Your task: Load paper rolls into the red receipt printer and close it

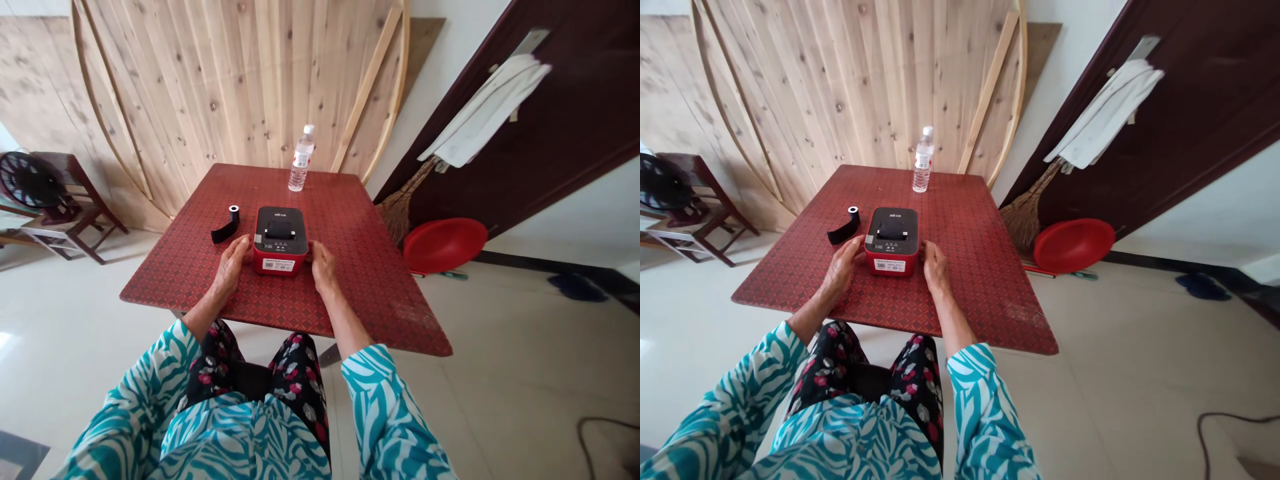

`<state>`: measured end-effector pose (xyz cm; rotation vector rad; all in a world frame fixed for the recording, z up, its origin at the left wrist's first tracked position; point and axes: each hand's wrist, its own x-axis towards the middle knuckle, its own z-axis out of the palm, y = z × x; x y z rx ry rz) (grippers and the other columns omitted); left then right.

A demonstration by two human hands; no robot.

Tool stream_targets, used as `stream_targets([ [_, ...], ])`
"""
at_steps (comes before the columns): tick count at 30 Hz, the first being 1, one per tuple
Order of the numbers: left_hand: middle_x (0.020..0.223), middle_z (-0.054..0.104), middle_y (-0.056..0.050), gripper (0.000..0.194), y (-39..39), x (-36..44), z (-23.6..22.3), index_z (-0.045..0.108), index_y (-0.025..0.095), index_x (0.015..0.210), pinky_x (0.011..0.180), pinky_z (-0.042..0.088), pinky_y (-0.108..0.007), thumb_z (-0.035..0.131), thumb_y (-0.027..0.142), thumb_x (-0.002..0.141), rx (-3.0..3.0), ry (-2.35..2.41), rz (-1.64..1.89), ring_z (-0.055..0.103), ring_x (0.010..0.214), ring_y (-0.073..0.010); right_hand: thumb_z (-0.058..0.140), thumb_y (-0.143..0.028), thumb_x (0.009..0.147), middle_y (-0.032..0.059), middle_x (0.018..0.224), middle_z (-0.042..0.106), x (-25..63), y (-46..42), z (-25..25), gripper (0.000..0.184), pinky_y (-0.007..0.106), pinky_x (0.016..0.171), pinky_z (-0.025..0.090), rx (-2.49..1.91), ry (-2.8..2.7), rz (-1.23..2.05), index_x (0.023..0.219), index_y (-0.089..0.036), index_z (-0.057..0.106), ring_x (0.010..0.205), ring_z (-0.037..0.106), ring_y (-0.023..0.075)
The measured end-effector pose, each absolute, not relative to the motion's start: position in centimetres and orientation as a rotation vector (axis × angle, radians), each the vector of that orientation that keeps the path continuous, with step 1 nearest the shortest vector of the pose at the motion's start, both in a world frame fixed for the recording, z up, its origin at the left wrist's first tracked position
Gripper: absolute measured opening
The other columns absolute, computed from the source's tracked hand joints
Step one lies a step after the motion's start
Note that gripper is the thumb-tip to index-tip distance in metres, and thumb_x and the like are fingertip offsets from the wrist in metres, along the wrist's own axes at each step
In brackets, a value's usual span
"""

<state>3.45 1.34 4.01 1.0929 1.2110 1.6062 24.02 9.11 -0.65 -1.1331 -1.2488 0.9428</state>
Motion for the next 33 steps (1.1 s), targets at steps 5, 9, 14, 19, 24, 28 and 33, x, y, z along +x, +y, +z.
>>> stream_targets([
  [5, 0.113, 0.071, -0.009, 0.044, 1.1, 4.2, 5.9, 0.069, 0.017, 0.107, 0.102, 0.046, -0.036, 0.058, 0.053, 0.086, 1.164, 1.218, 1.488, 0.062, 0.115, -0.0251, 0.042, -0.044, 0.090, 0.0094, 0.097, 0.074, 23.8, 8.0, -0.4, 0.033, 0.039, 0.088, 0.051, -1.120, -1.553, 0.683, 0.091, -0.021, 0.066, 0.094, 0.066, 0.0239],
  [9, 0.112, 0.071, -0.008, 0.045, 1.4, 3.9, 5.6, 0.066, 0.018, 0.112, 0.096, 0.050, -0.035, 0.058, 0.053, 0.085, 1.091, 1.205, 1.481, 0.064, 0.109, -0.0239, 0.038, -0.038, 0.093, 0.0083, 0.089, 0.071, 23.6, 7.4, -0.1, 0.029, 0.037, 0.084, 0.051, -1.115, -1.636, 0.566, 0.089, -0.023, 0.063, 0.088, 0.065, 0.0237],
  [14, 0.114, 0.069, -0.006, 0.040, 1.2, 3.6, 6.0, 0.067, 0.020, 0.109, 0.092, 0.051, -0.033, 0.055, 0.051, 0.087, 1.109, 1.223, 1.419, 0.063, 0.108, -0.0230, 0.036, -0.034, 0.094, 0.0104, 0.094, 0.071, 23.1, 7.1, 0.2, 0.030, 0.037, 0.084, 0.051, -1.148, -1.675, 0.478, 0.092, -0.022, 0.063, 0.089, 0.066, 0.0240],
  [19, 0.111, 0.070, -0.008, 0.045, 1.9, 2.9, 6.2, 0.067, 0.018, 0.103, 0.087, 0.052, -0.032, 0.056, 0.058, 0.084, 1.102, 1.223, 1.391, 0.064, 0.106, -0.0235, 0.037, -0.037, 0.094, 0.0115, 0.102, 0.073, 23.1, 7.4, 0.3, 0.034, 0.038, 0.089, 0.051, -1.148, -1.635, 0.573, 0.099, -0.020, 0.066, 0.096, 0.067, 0.0244],
  [24, 0.097, 0.071, -0.009, 0.046, 4.0, 1.3, 6.5, 0.067, 0.017, 0.088, 0.070, 0.052, -0.030, 0.066, 0.061, 0.074, 0.917, 1.214, 1.258, 0.066, 0.092, -0.0225, 0.041, -0.042, 0.092, 0.0096, 0.102, 0.075, 23.4, 7.8, 0.1, 0.036, 0.038, 0.090, 0.051, -1.113, -1.574, 0.670, 0.099, -0.020, 0.069, 0.097, 0.067, 0.0236],
  [28, 0.095, 0.070, -0.007, 0.034, 4.7, 0.5, 7.4, 0.067, 0.017, 0.086, 0.070, 0.051, -0.031, 0.076, 0.045, 0.068, 0.852, 1.227, 1.171, 0.065, 0.088, -0.0209, 0.042, -0.045, 0.091, 0.0094, 0.099, 0.075, 23.5, 7.9, 0.0, 0.038, 0.037, 0.086, 0.051, -1.131, -1.561, 0.708, 0.097, -0.020, 0.070, 0.093, 0.067, 0.0239],
  [33, 0.089, 0.068, -0.005, 0.028, 4.8, 0.3, 8.0, 0.066, 0.016, 0.083, 0.072, 0.054, -0.036, 0.076, 0.034, 0.064, 0.838, 1.241, 1.137, 0.065, 0.084, -0.0212, 0.043, -0.043, 0.091, 0.0086, 0.098, 0.076, 23.6, 7.9, 0.1, 0.036, 0.035, 0.084, 0.052, -1.115, -1.551, 0.739, 0.097, -0.020, 0.070, 0.093, 0.067, 0.0231],
])
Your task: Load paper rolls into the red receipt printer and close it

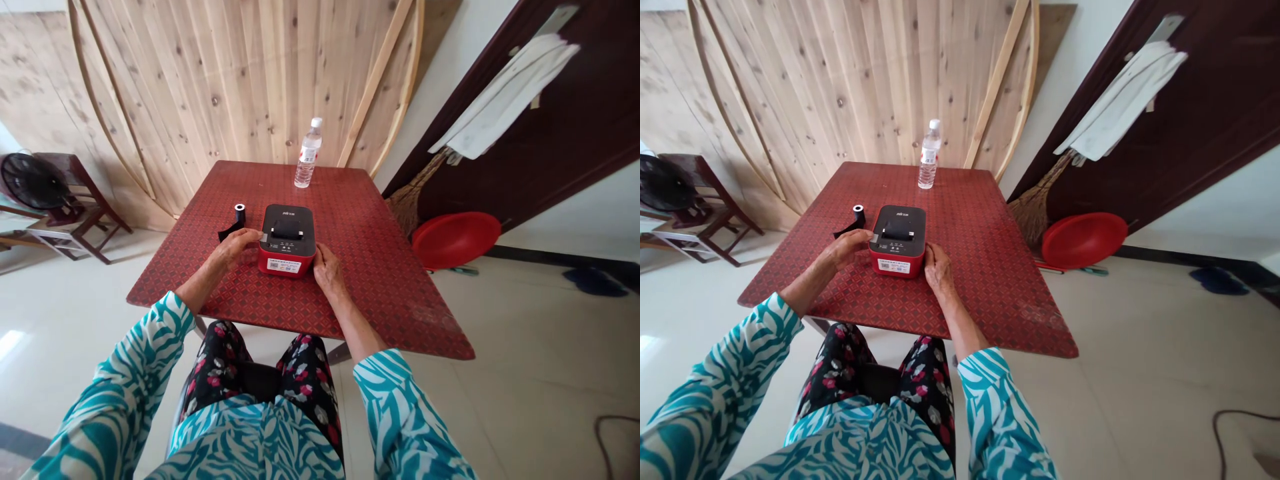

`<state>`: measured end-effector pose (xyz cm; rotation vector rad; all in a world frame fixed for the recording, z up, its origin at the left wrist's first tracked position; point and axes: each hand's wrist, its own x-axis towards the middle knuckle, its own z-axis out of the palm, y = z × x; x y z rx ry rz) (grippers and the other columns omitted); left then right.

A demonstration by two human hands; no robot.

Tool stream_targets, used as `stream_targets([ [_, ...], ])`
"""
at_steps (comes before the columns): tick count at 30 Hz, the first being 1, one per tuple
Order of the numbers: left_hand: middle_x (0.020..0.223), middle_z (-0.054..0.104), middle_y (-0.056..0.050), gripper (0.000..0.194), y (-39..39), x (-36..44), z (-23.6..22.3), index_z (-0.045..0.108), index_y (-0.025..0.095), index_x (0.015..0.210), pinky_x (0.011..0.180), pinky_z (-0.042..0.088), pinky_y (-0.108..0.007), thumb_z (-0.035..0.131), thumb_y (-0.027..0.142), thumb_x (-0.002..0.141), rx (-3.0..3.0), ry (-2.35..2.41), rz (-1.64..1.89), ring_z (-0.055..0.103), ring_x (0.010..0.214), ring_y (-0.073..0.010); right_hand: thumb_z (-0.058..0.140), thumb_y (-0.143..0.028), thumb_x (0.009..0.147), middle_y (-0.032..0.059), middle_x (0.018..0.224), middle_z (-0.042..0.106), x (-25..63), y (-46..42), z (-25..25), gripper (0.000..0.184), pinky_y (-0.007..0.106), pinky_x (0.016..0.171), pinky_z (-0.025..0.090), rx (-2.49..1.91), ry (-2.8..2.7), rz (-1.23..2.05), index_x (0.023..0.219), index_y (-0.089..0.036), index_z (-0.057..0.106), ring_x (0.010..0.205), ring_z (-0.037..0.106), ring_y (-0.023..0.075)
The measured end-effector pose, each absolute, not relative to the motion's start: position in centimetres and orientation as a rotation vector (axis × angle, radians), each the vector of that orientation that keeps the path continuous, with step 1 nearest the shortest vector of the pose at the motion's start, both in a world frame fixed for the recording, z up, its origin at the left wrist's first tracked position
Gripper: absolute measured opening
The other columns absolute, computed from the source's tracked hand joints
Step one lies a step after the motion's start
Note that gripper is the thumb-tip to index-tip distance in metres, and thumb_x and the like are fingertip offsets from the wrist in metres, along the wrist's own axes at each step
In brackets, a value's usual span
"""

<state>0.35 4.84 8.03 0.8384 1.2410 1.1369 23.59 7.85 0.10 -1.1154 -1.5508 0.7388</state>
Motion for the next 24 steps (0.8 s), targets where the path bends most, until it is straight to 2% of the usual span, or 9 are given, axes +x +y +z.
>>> stream_targets([
  [7, 0.076, 0.062, -0.002, 0.023, 5.15, 0.65, 8.28, 0.061, 0.018, 0.081, 0.065, 0.054, -0.034, 0.072, 0.028, 0.063, 0.847, 1.282, 1.134, 0.062, 0.071, -0.0177, 0.043, -0.039, 0.091, 0.0102, 0.103, 0.075, 23.63, 7.75, 0.27, 0.035, 0.038, 0.089, 0.051, -1.152, -1.572, 0.732, 0.100, -0.019, 0.070, 0.097, 0.067, 0.0241],
  [16, 0.078, 0.062, -0.002, 0.030, 5.28, 0.85, 8.27, 0.058, 0.018, 0.086, 0.069, 0.055, -0.037, 0.070, 0.030, 0.060, 0.852, 1.335, 1.179, 0.063, 0.075, -0.0194, 0.044, -0.039, 0.090, 0.0088, 0.105, 0.075, 23.26, 8.04, 0.01, 0.034, 0.039, 0.093, 0.052, -1.107, -1.566, 0.705, 0.099, -0.021, 0.070, 0.100, 0.068, 0.0232],
  [24, 0.080, 0.063, -0.002, 0.034, 5.15, 1.27, 8.27, 0.059, 0.018, 0.085, 0.060, 0.053, -0.030, 0.071, 0.031, 0.057, 0.845, 1.333, 1.191, 0.061, 0.073, -0.0176, 0.044, -0.037, 0.090, 0.0092, 0.102, 0.076, 23.19, 8.28, -0.41, 0.032, 0.039, 0.091, 0.053, -1.103, -1.559, 0.676, 0.098, -0.021, 0.071, 0.097, 0.069, 0.0229],
])
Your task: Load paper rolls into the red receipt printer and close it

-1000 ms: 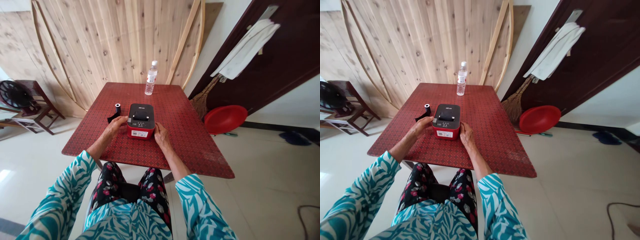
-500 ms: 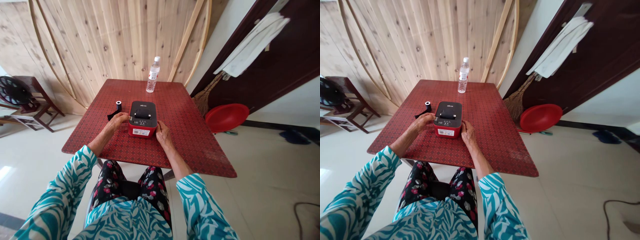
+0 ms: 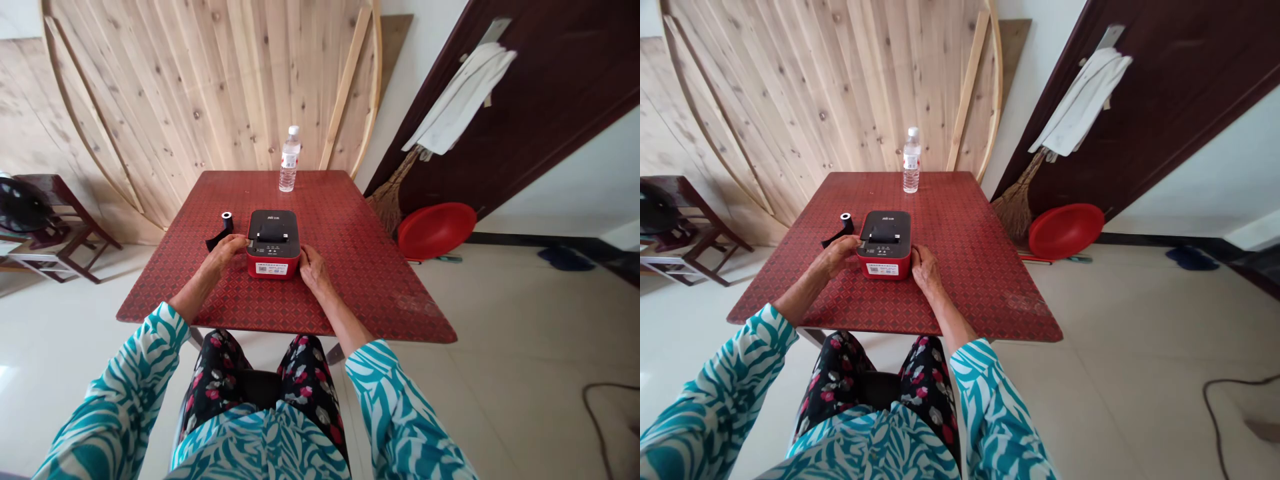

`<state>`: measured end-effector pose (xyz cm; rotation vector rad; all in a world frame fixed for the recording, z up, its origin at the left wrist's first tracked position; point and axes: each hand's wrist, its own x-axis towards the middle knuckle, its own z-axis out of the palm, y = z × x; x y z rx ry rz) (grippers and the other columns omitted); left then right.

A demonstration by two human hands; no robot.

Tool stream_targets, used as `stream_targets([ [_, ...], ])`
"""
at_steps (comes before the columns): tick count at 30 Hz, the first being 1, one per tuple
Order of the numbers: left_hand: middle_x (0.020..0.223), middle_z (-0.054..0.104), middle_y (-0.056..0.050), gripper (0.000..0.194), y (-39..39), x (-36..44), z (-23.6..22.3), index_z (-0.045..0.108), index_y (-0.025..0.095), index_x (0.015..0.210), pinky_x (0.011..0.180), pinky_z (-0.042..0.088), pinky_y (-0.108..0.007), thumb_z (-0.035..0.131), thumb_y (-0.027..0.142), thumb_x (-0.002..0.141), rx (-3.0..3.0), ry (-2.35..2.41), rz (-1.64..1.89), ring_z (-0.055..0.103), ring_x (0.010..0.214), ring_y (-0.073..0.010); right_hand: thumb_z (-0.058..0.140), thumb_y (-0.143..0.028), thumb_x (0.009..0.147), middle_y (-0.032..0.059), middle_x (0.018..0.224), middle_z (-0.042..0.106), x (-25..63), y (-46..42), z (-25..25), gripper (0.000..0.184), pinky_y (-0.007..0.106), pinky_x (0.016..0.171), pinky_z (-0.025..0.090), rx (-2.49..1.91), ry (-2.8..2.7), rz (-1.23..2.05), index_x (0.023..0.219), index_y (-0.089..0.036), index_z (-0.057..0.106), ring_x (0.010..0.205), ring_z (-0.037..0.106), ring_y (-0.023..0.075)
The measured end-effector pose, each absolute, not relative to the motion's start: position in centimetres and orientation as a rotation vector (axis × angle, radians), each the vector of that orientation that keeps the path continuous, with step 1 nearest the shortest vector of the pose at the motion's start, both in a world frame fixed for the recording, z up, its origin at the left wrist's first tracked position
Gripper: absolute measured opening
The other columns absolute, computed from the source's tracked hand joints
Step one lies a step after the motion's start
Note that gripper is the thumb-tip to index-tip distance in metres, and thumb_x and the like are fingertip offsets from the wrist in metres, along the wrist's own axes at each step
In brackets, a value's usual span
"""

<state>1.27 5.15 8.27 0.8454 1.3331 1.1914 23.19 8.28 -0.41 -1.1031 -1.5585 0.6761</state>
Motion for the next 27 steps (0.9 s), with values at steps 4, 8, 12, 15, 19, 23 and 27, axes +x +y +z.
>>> stream_targets([
  [4, 0.076, 0.061, 0.000, 0.032, 5.4, 1.5, 8.3, 0.057, 0.019, 0.084, 0.056, 0.050, -0.028, 0.069, 0.027, 0.055, 0.826, 1.382, 1.194, 0.056, 0.063, -0.0139, 0.043, -0.037, 0.089, 0.0085, 0.102, 0.075, 23.1, 8.3, -0.4, 0.032, 0.039, 0.091, 0.053, -1.105, -1.541, 0.685, 0.097, -0.021, 0.070, 0.097, 0.068, 0.0227],
  [8, 0.078, 0.061, -0.001, 0.034, 5.6, 1.4, 8.1, 0.057, 0.019, 0.085, 0.058, 0.050, -0.029, 0.069, 0.029, 0.055, 0.820, 1.369, 1.179, 0.058, 0.068, -0.0154, 0.042, -0.037, 0.090, 0.0101, 0.103, 0.075, 23.2, 8.3, -0.1, 0.034, 0.039, 0.091, 0.052, -1.113, -1.560, 0.708, 0.098, -0.020, 0.070, 0.099, 0.068, 0.0232],
  [12, 0.086, 0.064, -0.003, 0.037, 5.7, 1.1, 7.6, 0.060, 0.019, 0.089, 0.061, 0.049, -0.028, 0.070, 0.033, 0.057, 0.886, 1.381, 1.206, 0.061, 0.077, -0.0179, 0.042, -0.038, 0.090, 0.0100, 0.104, 0.075, 23.4, 8.3, 0.0, 0.034, 0.039, 0.091, 0.052, -1.133, -1.567, 0.722, 0.099, -0.020, 0.070, 0.099, 0.068, 0.0233],
  [15, 0.087, 0.067, -0.002, 0.041, 5.8, 0.8, 7.5, 0.062, 0.019, 0.095, 0.066, 0.049, -0.028, 0.071, 0.038, 0.060, 0.985, 1.373, 1.228, 0.063, 0.078, -0.0175, 0.042, -0.037, 0.090, 0.0092, 0.106, 0.075, 23.4, 8.3, 0.0, 0.034, 0.037, 0.092, 0.051, -1.118, -1.555, 0.734, 0.101, -0.020, 0.070, 0.101, 0.068, 0.0223],
  [19, 0.082, 0.069, -0.003, 0.042, 7.0, 0.3, 7.7, 0.067, 0.017, 0.102, 0.072, 0.050, -0.029, 0.067, 0.046, 0.071, 1.288, 1.392, 1.336, 0.063, 0.074, -0.0160, 0.044, -0.036, 0.090, 0.0083, 0.105, 0.075, 23.4, 8.4, 0.0, 0.033, 0.036, 0.093, 0.051, -1.122, -1.542, 0.753, 0.102, -0.021, 0.070, 0.101, 0.068, 0.0216],
  [23, 0.091, 0.072, -0.006, 0.026, 9.5, 0.1, 8.5, 0.073, 0.018, 0.094, 0.080, 0.052, -0.032, 0.062, 0.033, 0.077, 1.749, 1.503, 1.255, 0.066, 0.083, -0.0185, 0.045, -0.034, 0.090, 0.0071, 0.106, 0.075, 23.5, 8.5, -0.1, 0.031, 0.036, 0.094, 0.051, -1.102, -1.536, 0.764, 0.102, -0.022, 0.071, 0.102, 0.067, 0.0208],
  [27, 0.096, 0.074, -0.005, 0.019, 11.7, 0.6, 10.2, 0.077, 0.021, 0.088, 0.086, 0.052, -0.031, 0.063, 0.027, 0.077, 2.158, 1.403, 0.929, 0.068, 0.092, -0.0204, 0.045, -0.033, 0.091, 0.0066, 0.106, 0.075, 23.5, 8.7, -0.4, 0.031, 0.036, 0.094, 0.051, -1.098, -1.542, 0.758, 0.103, -0.022, 0.071, 0.101, 0.067, 0.0201],
])
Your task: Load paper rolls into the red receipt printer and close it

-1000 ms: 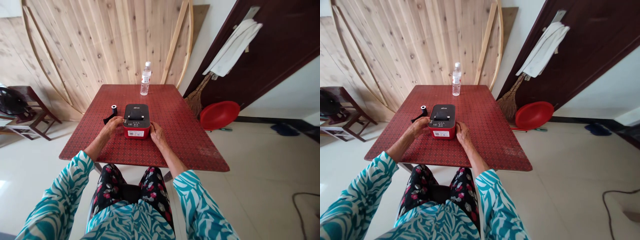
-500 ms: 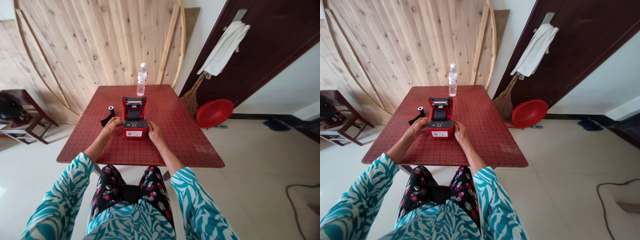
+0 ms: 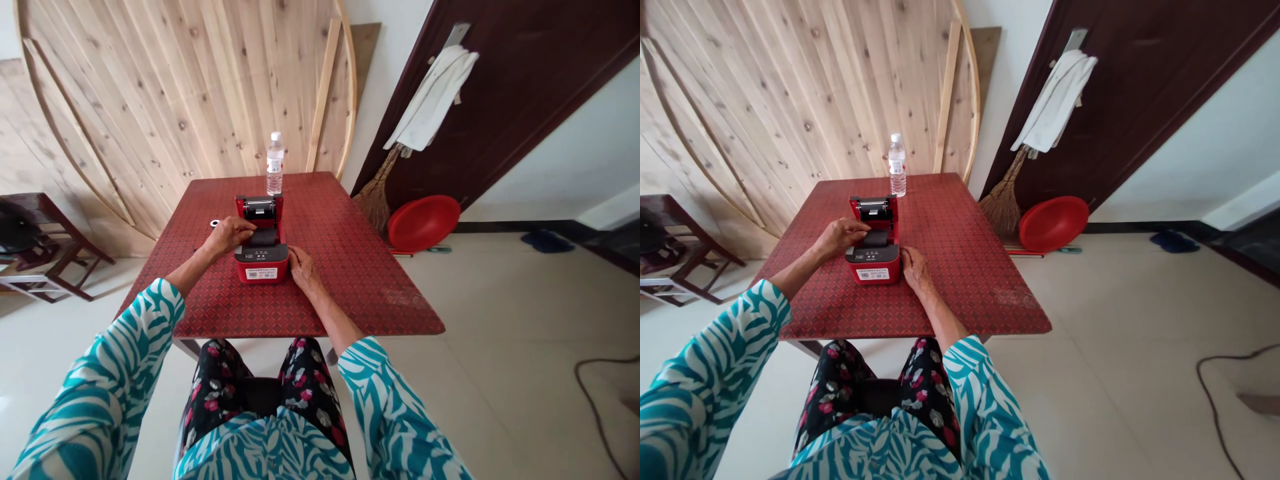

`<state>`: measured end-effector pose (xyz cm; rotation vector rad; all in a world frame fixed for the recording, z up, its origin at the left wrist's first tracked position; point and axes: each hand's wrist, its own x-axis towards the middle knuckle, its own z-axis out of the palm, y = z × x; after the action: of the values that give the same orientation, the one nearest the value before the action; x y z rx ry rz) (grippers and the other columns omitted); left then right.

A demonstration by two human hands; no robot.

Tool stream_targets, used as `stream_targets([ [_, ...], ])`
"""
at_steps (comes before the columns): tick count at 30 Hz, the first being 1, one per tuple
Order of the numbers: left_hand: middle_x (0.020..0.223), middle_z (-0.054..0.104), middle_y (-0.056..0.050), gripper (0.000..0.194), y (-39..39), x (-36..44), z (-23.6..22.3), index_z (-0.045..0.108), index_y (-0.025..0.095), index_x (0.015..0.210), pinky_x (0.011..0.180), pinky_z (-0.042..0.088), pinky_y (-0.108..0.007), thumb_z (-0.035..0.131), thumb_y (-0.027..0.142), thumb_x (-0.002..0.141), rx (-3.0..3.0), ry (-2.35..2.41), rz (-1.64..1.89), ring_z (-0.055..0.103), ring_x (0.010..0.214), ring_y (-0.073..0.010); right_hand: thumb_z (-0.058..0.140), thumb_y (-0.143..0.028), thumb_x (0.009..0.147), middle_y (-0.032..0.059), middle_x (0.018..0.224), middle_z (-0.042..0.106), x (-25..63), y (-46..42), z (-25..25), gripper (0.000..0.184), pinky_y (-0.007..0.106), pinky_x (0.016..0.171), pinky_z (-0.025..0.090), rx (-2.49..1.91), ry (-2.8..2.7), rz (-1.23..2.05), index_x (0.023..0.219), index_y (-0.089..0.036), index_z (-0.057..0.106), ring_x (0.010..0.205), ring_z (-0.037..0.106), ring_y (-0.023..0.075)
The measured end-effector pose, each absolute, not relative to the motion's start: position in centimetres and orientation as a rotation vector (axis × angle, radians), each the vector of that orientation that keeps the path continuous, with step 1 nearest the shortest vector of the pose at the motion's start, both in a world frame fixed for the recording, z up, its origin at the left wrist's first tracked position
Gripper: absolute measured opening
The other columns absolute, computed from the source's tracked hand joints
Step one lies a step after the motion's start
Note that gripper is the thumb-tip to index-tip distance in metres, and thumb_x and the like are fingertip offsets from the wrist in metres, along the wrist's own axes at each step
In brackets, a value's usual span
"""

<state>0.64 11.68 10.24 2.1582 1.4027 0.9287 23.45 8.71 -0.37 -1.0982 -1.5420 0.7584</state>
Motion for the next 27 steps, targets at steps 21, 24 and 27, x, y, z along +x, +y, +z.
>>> stream_targets([
  [21, 0.106, 0.076, -0.008, 0.057, 15.2, 5.7, 13.8, 0.072, 0.020, 0.110, 0.078, 0.048, -0.026, 0.054, -0.003, 0.062, 2.683, 1.286, -0.454, 0.069, 0.100, -0.0239, 0.046, -0.030, 0.091, 0.0069, 0.108, 0.074, 23.2, 9.2, -0.5, 0.028, 0.039, 0.097, 0.050, -1.118, -1.538, 0.757, 0.103, -0.023, 0.071, 0.104, 0.067, 0.0208],
  [24, 0.113, 0.073, -0.010, 0.045, 15.2, 5.6, 13.6, 0.069, 0.018, 0.115, 0.082, 0.049, -0.027, 0.057, 0.005, 0.073, 2.733, 1.301, -0.412, 0.068, 0.105, -0.0244, 0.046, -0.030, 0.091, 0.0069, 0.108, 0.074, 23.2, 9.3, -0.6, 0.028, 0.038, 0.097, 0.050, -1.114, -1.537, 0.758, 0.103, -0.023, 0.071, 0.104, 0.067, 0.0203],
  [27, 0.122, 0.069, -0.011, 0.043, 14.9, 5.0, 13.6, 0.064, 0.017, 0.123, 0.089, 0.049, -0.029, 0.061, 0.019, 0.080, 2.778, 1.356, -0.319, 0.065, 0.112, -0.0251, 0.045, -0.029, 0.091, 0.0070, 0.108, 0.074, 23.1, 9.3, -0.7, 0.028, 0.037, 0.097, 0.050, -1.109, -1.548, 0.743, 0.104, -0.023, 0.070, 0.104, 0.067, 0.0200],
])
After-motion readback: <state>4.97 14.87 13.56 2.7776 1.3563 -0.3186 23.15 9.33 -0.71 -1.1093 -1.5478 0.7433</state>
